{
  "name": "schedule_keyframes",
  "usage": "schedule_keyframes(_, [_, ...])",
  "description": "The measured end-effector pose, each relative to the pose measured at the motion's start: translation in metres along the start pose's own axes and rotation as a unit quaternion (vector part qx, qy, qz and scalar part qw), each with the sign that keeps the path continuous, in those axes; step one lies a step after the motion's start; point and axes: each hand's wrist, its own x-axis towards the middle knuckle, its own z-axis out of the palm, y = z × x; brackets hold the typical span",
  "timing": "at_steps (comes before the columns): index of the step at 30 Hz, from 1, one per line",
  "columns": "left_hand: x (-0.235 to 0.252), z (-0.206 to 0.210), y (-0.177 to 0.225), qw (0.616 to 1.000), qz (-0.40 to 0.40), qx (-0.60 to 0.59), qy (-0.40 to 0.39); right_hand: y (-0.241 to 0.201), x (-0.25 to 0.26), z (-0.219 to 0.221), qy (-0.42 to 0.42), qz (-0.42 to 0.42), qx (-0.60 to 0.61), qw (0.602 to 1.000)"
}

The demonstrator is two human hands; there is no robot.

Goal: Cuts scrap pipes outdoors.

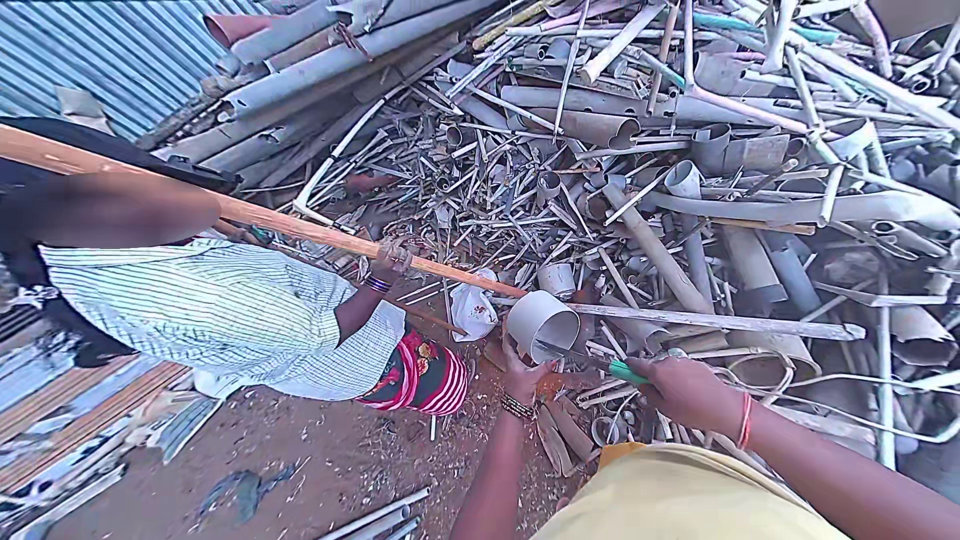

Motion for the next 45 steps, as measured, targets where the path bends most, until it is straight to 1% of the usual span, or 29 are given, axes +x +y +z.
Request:
schedule_keyframes(1, [0.001, 0.002, -0.001, 1.0, 0.004, -0.003, -0.001, -0.003, 0.002, -0.001, 0.003, 0.023, -0.022, 1.0])
schedule_keyframes(2, [0.002, 0.003, -0.002, 1.0, 0.008, -0.002, -0.004, -0.007, 0.002, -0.001, -0.004, 0.028, -0.027, 0.999])
schedule_keyframes(4, [0.003, 0.006, 0.0, 1.0, 0.0, -0.005, -0.011, -0.01, 0.002, -0.004, -0.024, -0.002, -0.007, 1.0])
schedule_keyframes(6, [0.001, 0.005, 0.001, 0.999, -0.02, -0.026, -0.006, -0.012, 0.008, -0.005, -0.012, 0.007, -0.026, 1.0])
schedule_keyframes(8, [0.0, 0.005, 0.001, 0.999, -0.023, -0.024, -0.012, -0.016, 0.013, -0.006, -0.012, 0.019, -0.037, 0.999])
schedule_keyframes(10, [0.001, 0.005, 0.0, 0.999, -0.019, -0.021, -0.019, -0.022, 0.017, -0.009, -0.033, -0.012, -0.021, 0.999])
schedule_keyframes(11, [0.0, 0.003, -0.002, 0.999, -0.019, -0.025, -0.014, -0.026, 0.019, -0.012, -0.037, -0.01, -0.027, 0.999])
schedule_keyframes(13, [0.002, 0.001, -0.006, 0.999, -0.019, -0.037, -0.01, -0.036, 0.026, -0.017, -0.03, 0.026, -0.064, 0.997])
schedule_keyframes(14, [0.0, -0.002, -0.008, 0.999, -0.022, -0.034, -0.017, -0.041, 0.029, -0.016, -0.033, 0.031, -0.072, 0.996])
schedule_keyframes(17, [0.0, -0.006, -0.011, 0.998, -0.045, -0.036, -0.014, -0.049, 0.036, -0.016, -0.058, -0.019, -0.038, 0.997])
schedule_keyframes(18, [-0.001, -0.009, -0.01, 0.997, -0.06, -0.054, -0.003, -0.049, 0.039, -0.017, -0.056, -0.022, -0.029, 0.998])
schedule_keyframes(20, [0.0, -0.015, -0.01, 0.994, -0.076, -0.081, 0.008, -0.05, 0.045, -0.018, -0.044, 0.004, -0.044, 0.998])
schedule_keyframes(21, [0.0, -0.019, -0.011, 0.994, -0.079, -0.082, 0.004, -0.053, 0.046, -0.015, -0.047, 0.007, -0.043, 0.998])
schedule_keyframes(23, [0.0, -0.022, -0.008, 0.994, -0.079, -0.075, 0.003, -0.056, 0.048, -0.013, -0.057, -0.019, -0.015, 0.998])
schedule_keyframes(25, [-0.001, -0.024, -0.005, 0.995, -0.076, -0.069, 0.008, -0.059, 0.049, -0.013, -0.045, -0.003, -0.036, 0.998])
schedule_keyframes(27, [0.002, -0.03, -0.008, 0.998, -0.055, -0.026, -0.003, -0.066, 0.045, -0.008, -0.039, 0.014, -0.064, 0.997])
schedule_keyframes(29, [0.008, -0.029, -0.005, 0.999, -0.042, 0.024, 0.004, -0.07, 0.034, -0.008, -0.058, -0.012, -0.063, 0.996])
schedule_keyframes(30, [0.009, -0.03, -0.002, 0.997, -0.045, 0.056, 0.015, -0.069, 0.028, -0.008, -0.063, -0.019, -0.071, 0.995])
schedule_keyframes(32, [0.014, -0.035, 0.007, 0.989, -0.065, 0.129, 0.03, -0.061, 0.022, -0.012, -0.05, 0.011, -0.107, 0.993])
schedule_keyframes(34, [0.02, -0.038, 0.017, 0.972, -0.087, 0.218, 0.021, -0.047, 0.024, -0.017, -0.007, 0.056, -0.141, 0.988])
schedule_keyframes(36, [0.024, -0.034, 0.031, 0.953, -0.098, 0.287, 0.006, -0.031, 0.029, -0.015, 0.051, 0.063, -0.149, 0.986])
schedule_keyframes(37, [0.025, -0.029, 0.038, 0.943, -0.098, 0.318, 0.002, -0.025, 0.03, -0.012, 0.06, 0.062, -0.144, 0.986])
schedule_keyframes(39, [0.026, -0.02, 0.049, 0.915, -0.089, 0.394, -0.01, -0.02, 0.031, -0.007, 0.03, 0.06, -0.116, 0.991])
schedule_keyframes(41, [0.025, -0.011, 0.054, 0.894, -0.094, 0.437, -0.03, -0.02, 0.029, -0.004, 0.008, 0.059, -0.111, 0.992])
schedule_keyframes(43, [0.024, -0.003, 0.056, 0.889, -0.099, 0.445, -0.039, -0.017, 0.031, -0.004, 0.02, 0.081, -0.11, 0.99])
schedule_keyframes(45, [0.024, 0.004, 0.056, 0.884, -0.101, 0.454, -0.039, -0.011, 0.034, -0.001, 0.024, 0.085, -0.091, 0.992])
